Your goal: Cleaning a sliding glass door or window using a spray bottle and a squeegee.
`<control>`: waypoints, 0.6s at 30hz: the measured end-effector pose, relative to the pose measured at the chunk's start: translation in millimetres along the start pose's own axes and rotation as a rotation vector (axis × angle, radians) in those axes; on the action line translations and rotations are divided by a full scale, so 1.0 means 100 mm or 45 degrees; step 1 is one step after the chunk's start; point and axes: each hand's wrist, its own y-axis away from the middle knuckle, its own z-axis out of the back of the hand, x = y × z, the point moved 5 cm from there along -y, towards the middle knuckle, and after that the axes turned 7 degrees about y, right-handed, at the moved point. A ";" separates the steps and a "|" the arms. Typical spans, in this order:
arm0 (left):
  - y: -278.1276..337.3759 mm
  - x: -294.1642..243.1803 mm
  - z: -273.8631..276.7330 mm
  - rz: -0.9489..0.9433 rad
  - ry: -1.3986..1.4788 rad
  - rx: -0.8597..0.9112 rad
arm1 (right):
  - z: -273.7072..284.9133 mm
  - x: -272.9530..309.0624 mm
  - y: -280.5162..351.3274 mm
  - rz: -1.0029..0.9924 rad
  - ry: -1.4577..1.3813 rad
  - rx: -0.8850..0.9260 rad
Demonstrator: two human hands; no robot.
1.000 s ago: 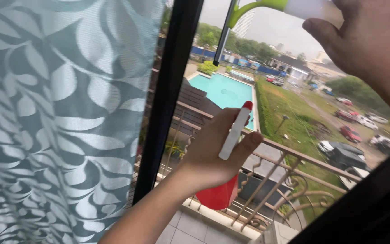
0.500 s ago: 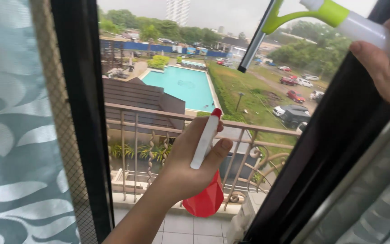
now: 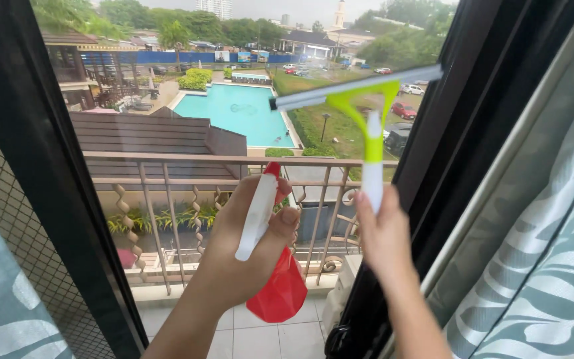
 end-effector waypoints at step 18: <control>0.24 0.12 0.23 -0.101 -0.129 -0.027 | -1.18 -1.63 1.70 -0.416 -0.153 0.067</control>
